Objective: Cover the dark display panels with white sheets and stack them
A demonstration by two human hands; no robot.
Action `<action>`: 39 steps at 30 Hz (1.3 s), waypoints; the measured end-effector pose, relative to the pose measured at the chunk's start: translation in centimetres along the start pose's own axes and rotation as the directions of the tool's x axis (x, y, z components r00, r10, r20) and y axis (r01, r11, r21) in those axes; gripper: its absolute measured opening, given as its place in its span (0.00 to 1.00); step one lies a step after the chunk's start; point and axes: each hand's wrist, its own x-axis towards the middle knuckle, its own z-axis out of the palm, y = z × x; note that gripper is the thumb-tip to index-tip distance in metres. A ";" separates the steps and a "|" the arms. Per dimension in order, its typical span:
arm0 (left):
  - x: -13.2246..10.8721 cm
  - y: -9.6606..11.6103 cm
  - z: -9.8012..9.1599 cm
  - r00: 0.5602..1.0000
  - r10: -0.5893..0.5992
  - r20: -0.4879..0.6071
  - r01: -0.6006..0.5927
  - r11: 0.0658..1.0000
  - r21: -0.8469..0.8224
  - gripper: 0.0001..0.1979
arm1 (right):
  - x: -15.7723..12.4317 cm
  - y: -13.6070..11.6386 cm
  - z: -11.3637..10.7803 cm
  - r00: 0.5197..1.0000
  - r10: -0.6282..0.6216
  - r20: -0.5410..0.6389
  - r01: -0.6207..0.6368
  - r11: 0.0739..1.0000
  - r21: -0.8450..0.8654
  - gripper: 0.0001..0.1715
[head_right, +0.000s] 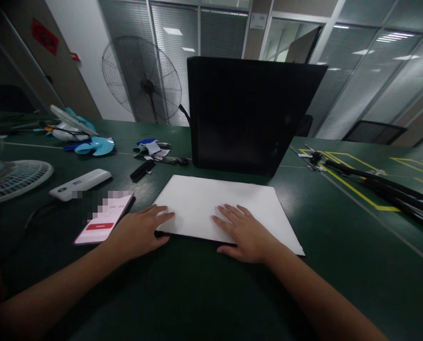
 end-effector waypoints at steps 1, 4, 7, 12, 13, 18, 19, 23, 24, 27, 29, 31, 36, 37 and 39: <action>0.0 0.0 0.1 1.000 -0.005 -0.004 0.005 1.000 0.000 0.33 | 0.1 -0.2 0.0 0.998 -0.055 -0.042 0.053 0.997 -0.049 0.45; 0.0 -0.1 0.1 1.000 -0.015 -0.013 0.015 1.000 -0.001 0.33 | 0.2 -1.0 -0.3 0.947 -0.275 -0.169 0.239 0.949 -0.204 0.25; 0.1 -0.2 0.1 1.000 -0.002 -0.011 0.002 1.000 -0.002 0.33 | 0.3 -1.9 -0.4 0.868 -0.437 -0.236 0.340 0.869 -0.360 0.11; 0.2 -0.4 0.2 0.999 -0.006 -0.034 0.006 1.000 -0.005 0.33 | 0.4 -2.8 -0.3 0.855 -0.448 -0.263 0.307 0.844 -0.439 0.10; 0.2 -0.5 0.3 0.999 -0.003 -0.040 0.003 1.000 -0.004 0.32 | 0.4 -3.0 -0.3 0.861 -0.435 -0.265 0.293 0.848 -0.441 0.10; 0.2 -0.8 0.0 1.000 -0.011 -0.029 0.012 1.000 0.008 0.33 | 0.6 -3.7 -0.2 0.891 -0.360 -0.275 0.206 0.863 -0.461 0.13; 0.2 -0.8 -0.1 1.000 -0.017 -0.026 0.018 1.000 0.009 0.33 | 0.6 -3.7 -0.2 0.889 -0.359 -0.283 0.197 0.861 -0.470 0.12; 0.2 -0.6 -0.5 0.999 -0.018 -0.033 0.018 1.000 0.012 0.33 | 0.6 -3.8 0.6 0.864 -0.382 -0.329 0.182 0.845 -0.503 0.11; 0.2 -0.6 -0.4 0.999 -0.012 -0.038 0.012 1.000 0.014 0.33 | 0.6 -3.8 0.8 0.852 -0.397 -0.341 0.187 0.840 -0.509 0.10; 0.3 -0.7 -0.2 0.999 -0.003 -0.052 0.004 0.999 0.032 0.33 | 0.7 -3.6 0.9 0.830 -0.429 -0.356 0.213 0.835 -0.507 0.09; 0.3 -0.7 -0.1 0.997 0.017 -0.070 -0.013 0.998 0.061 0.32 | 0.6 -3.6 0.3 0.843 -0.411 -0.348 0.206 0.843 -0.496 0.09; 0.3 -0.5 -0.2 0.994 0.065 -0.086 -0.056 0.993 0.108 0.31 | 0.3 -3.9 -0.9 0.863 -0.380 -0.334 0.184 0.851 -0.492 0.09; 0.3 1.2 -0.3 0.954 0.268 -0.134 -0.235 0.946 0.222 0.27 | -2.8 -5.8 -4.1 0.919 -0.302 -0.252 0.132 0.840 -0.527 0.06; 0.4 1.6 -0.2 0.930 0.328 -0.166 -0.287 0.930 0.231 0.27 | -3.8 -6.3 -4.4 0.930 -0.283 -0.234 0.121 0.838 -0.532 0.06; 0.7 2.6 0.2 0.846 0.472 -0.249 -0.415 0.875 0.248 0.25 | -5.9 -7.3 -4.4 0.949 -0.238 -0.205 0.095 0.840 -0.534 0.06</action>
